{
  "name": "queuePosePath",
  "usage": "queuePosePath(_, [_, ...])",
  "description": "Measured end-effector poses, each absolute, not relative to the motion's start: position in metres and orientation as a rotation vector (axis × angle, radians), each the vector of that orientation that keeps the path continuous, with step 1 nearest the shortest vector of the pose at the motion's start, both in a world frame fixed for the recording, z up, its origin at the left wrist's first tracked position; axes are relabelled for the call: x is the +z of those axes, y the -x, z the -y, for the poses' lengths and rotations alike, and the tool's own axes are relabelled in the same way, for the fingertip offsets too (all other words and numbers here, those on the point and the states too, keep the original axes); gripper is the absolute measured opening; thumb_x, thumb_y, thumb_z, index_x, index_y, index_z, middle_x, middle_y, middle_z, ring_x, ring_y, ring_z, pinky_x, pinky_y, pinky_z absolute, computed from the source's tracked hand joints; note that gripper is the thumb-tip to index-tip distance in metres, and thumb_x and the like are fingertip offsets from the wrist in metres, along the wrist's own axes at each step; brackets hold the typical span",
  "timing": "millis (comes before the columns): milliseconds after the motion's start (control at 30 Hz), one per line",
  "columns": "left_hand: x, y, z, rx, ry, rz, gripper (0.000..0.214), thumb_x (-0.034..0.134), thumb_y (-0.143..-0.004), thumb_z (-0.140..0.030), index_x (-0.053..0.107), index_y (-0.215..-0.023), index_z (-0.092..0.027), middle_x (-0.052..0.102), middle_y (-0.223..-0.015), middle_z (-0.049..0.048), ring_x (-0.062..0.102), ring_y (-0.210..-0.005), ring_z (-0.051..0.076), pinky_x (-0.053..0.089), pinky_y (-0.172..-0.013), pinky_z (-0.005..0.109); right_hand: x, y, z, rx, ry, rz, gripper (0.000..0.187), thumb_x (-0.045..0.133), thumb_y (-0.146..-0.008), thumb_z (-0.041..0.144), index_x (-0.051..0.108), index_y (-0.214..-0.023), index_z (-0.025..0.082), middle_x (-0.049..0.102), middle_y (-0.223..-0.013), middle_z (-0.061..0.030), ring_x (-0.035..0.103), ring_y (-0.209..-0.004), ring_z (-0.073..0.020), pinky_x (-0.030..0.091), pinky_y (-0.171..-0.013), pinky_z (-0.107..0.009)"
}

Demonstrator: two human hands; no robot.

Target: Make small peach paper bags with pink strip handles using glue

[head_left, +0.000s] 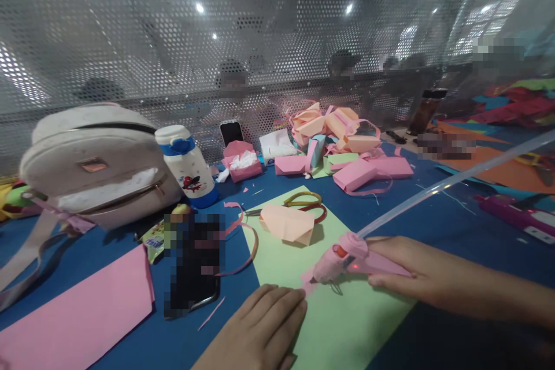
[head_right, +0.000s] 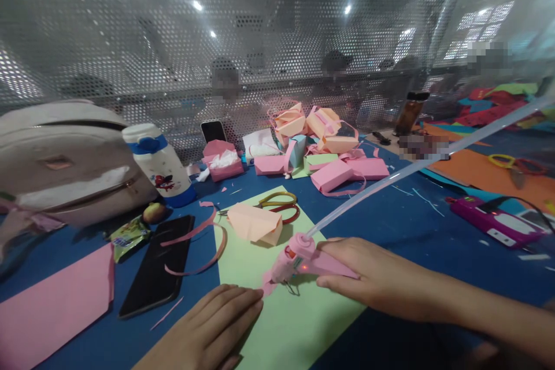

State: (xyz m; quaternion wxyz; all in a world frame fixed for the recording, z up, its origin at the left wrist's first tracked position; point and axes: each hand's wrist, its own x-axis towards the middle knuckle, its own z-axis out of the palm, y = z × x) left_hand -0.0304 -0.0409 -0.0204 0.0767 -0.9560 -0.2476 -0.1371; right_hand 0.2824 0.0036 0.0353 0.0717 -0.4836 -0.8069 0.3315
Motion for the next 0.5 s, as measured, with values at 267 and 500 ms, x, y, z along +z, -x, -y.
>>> queuePosePath(267, [-0.0236,0.0315,0.0403,-0.411,2.835,0.748,0.038,0.049,-0.098,-0.021,0.055,-0.134,-0.009,0.065,-0.130,0.0145,0.060,-0.117,0.026,0.055,-0.100,0.040,0.0369,-0.2839,-0.0036,1.013,1.419,2.423,0.056,0.050,-0.091,0.060,0.064,-0.133,0.024,0.061,-0.138,-0.0105,0.056,-0.125,-0.0382,0.044,-0.105,-0.050])
queuePosePath(500, [-0.0233,0.0319,0.0405,-0.425,2.824,0.735,0.039,0.050,-0.097,-0.020,0.055,-0.134,-0.009,0.065,-0.129,0.0152,0.060,-0.117,0.026,0.054,-0.101,0.041,0.0352,-0.2824,-0.0036,1.014,1.444,2.409,0.058,0.051,-0.090,0.061,0.063,-0.133,0.024,0.061,-0.138,-0.0110,0.054,-0.127,-0.0385,0.044,-0.106,-0.050])
